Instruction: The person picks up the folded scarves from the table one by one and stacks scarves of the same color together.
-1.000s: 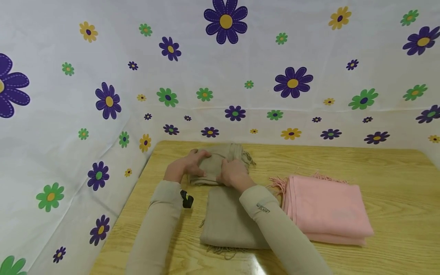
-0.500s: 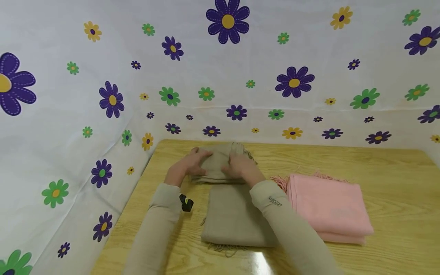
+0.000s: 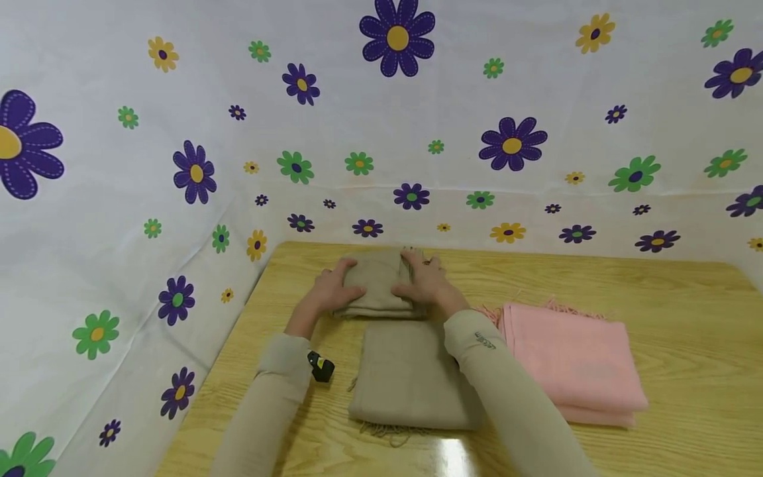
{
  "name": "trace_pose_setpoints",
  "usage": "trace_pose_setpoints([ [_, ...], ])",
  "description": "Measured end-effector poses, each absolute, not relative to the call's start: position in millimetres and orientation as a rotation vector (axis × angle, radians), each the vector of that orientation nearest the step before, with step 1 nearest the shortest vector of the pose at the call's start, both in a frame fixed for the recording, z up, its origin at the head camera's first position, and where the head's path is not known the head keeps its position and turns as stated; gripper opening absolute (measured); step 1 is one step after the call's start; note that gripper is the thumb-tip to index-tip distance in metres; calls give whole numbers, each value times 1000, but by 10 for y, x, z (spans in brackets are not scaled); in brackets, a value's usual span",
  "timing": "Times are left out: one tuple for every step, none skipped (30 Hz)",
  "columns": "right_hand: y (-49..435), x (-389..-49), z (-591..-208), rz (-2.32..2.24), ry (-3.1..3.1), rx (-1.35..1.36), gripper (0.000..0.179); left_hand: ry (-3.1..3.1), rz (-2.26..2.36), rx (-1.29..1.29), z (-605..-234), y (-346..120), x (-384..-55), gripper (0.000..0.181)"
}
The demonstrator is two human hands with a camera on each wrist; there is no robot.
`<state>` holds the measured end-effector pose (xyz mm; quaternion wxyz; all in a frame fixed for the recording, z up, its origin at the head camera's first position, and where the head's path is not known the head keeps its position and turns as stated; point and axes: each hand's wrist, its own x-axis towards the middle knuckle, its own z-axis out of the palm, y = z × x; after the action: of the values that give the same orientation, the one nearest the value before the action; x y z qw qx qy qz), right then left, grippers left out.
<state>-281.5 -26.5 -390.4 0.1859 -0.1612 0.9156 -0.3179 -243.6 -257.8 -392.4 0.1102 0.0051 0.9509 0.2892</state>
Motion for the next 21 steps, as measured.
trace_pose_setpoints([
  [-271,-2818,-3902,-904,2574,-477,82,2794,839,15,-3931,-2582,-2452,65],
  [-279,-2821,-3899,-907,2571,-496,82,2791,834,18,-3937,-2587,-2468,65],
  [-284,-2824,-3899,-915,2564,-510,83,2783,840,20,-3938,-2597,-2481,66],
  [-287,-2829,-3901,-927,2556,-526,84,2771,851,26,-3938,-2611,-2492,66],
  [-288,-2838,-3908,-942,2545,-541,85,2759,860,36,-3938,-2628,-2507,66],
  [-284,-2845,-3913,-959,2531,-553,87,2747,871,51,-3942,-2646,-2521,66],
  [-271,-2856,-3925,-985,2513,-564,88,2738,887,66,-3943,-2651,-2534,67],
  [-254,-2867,-3936,-1010,2492,-564,90,2734,897,83,-3935,-2653,-2538,67],
  [-237,-2879,-3946,-1044,2468,-560,91,2730,915,104,-3933,-2654,-2545,67],
  [-222,-2884,-3953,-1083,2437,-548,92,2729,930,128,-3931,-2654,-2558,66],
  [-207,-2889,-3959,-1136,2397,-522,93,2727,949,152,-3929,-2653,-2569,66],
  [-191,-2885,-3960,-1188,2359,-493,94,2719,976,167,-3928,-2651,-2578,66],
  [-178,-2886,-3967,-1243,2317,-460,94,2711,1002,176,-3927,-2648,-2585,65],
  [-165,-2880,-3970,-1292,2277,-428,95,2702,1024,183,-3929,-2645,-2591,65],
  [-153,-2877,-3976,-1341,2237,-405,96,2685,1056,180,-3931,-2639,-2598,66],
  [-141,-2874,-3980,-1381,2199,-383,97,2671,1079,176,-3931,-2637,-2602,66],
  [-132,-2875,-3984,-1417,2163,-364,97,2655,1102,170,-3935,-2634,-2605,67],
  [-123,-2875,-3982,-1441,2140,-349,98,2639,1121,154,-3937,-2630,-2610,68],
  [-118,-2882,-3984,-1466,2114,-335,99,2626,1139,144,-3937,-2626,-2615,68],
  [-111,-2885,-3976,-1483,2097,-325,100,2624,1145,150,-3935,-2620,-2622,69],
  [-107,-2896,-3974,-1499,2084,-318,100,2620,1152,156,-3931,-2611,-2632,69],
])
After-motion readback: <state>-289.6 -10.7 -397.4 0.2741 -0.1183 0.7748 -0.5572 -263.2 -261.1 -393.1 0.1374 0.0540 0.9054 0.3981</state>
